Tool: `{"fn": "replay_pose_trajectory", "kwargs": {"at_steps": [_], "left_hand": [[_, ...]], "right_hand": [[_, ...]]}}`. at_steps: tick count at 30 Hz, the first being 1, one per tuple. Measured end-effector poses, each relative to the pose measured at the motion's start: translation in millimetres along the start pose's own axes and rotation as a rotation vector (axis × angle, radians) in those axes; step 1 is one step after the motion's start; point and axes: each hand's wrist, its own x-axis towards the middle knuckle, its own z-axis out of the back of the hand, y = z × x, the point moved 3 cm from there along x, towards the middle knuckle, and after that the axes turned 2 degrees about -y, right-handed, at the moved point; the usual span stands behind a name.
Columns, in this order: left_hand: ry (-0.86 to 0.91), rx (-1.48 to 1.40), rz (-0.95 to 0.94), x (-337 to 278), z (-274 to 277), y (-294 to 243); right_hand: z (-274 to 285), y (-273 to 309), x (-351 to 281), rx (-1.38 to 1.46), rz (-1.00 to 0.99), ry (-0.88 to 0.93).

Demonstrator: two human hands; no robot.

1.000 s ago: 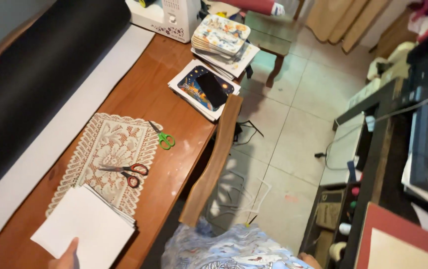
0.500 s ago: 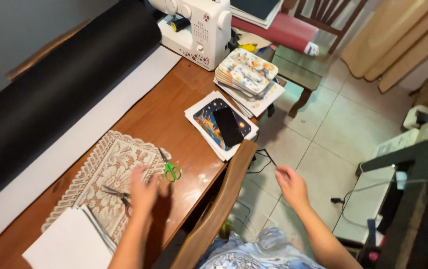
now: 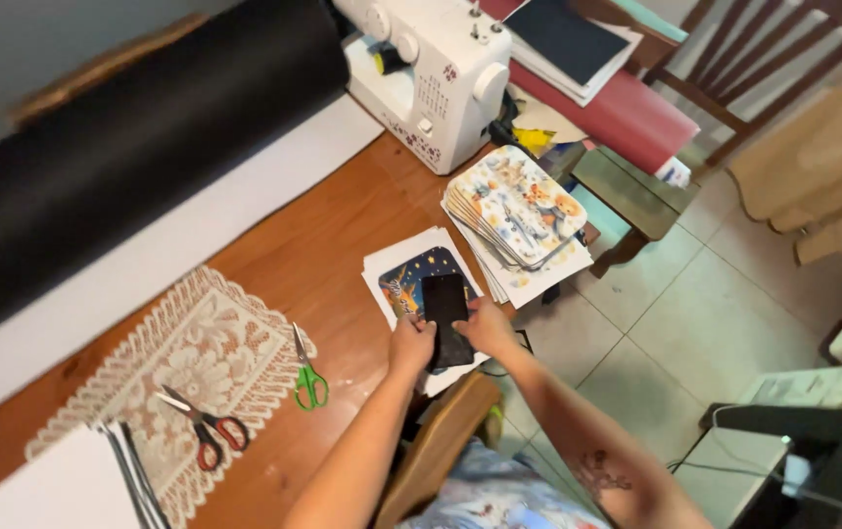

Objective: Organizing, sorting, and stacking various printed design sheets and blank papers on a desk.

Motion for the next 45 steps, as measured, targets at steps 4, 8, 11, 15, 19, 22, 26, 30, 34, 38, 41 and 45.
{"fn": "replay_pose_trajectory", "kwargs": {"at_steps": [4, 8, 11, 15, 19, 22, 26, 30, 34, 38, 41, 45], "left_hand": [[-0.076, -0.175, 0.04, -13, 16, -12], [-0.363, -0.567, 0.05, -66, 73, -18], [-0.658, -0.367, 0.111, -42, 128, 97], [-0.841, -0.196, 0.114, -60, 186, 185], [-0.937, -0.25, 0.286, -76, 214, 225], [-0.94, -0.28, 0.366, -83, 220, 233], [-0.961, -0.063, 0.495, -82, 223, 247], [-0.953, 0.076, 0.626, -83, 218, 238], [-1.016, 0.339, 0.63, -95, 210, 172], [-0.931, 0.156, 0.034, -74, 159, 84], [-0.288, -0.469, 0.157, -87, 92, -36], [-0.103, -0.29, 0.398, -92, 71, -83]], "right_hand": [[-18, 16, 0, 0.154, 0.284, 0.113], [30, 44, -27, -0.143, 0.819, -0.354], [31, 18, 0, -0.384, 0.721, -0.269], [31, 29, -2, -0.415, 0.776, -0.243], [27, 42, -8, -0.305, 0.621, -0.091], [23, 61, -34, -0.335, 0.647, -0.031], [23, 72, -63, -0.381, 0.895, -0.125], [32, 85, -51, -0.22, 0.815, -0.055], [27, 51, -12, -0.171, 0.547, -0.135], [10, 25, 3, -0.16, 0.436, -0.105], [12, 32, -6, -0.069, 0.377, -0.06], [32, 75, -46, 0.017, 0.423, 0.009]]}}
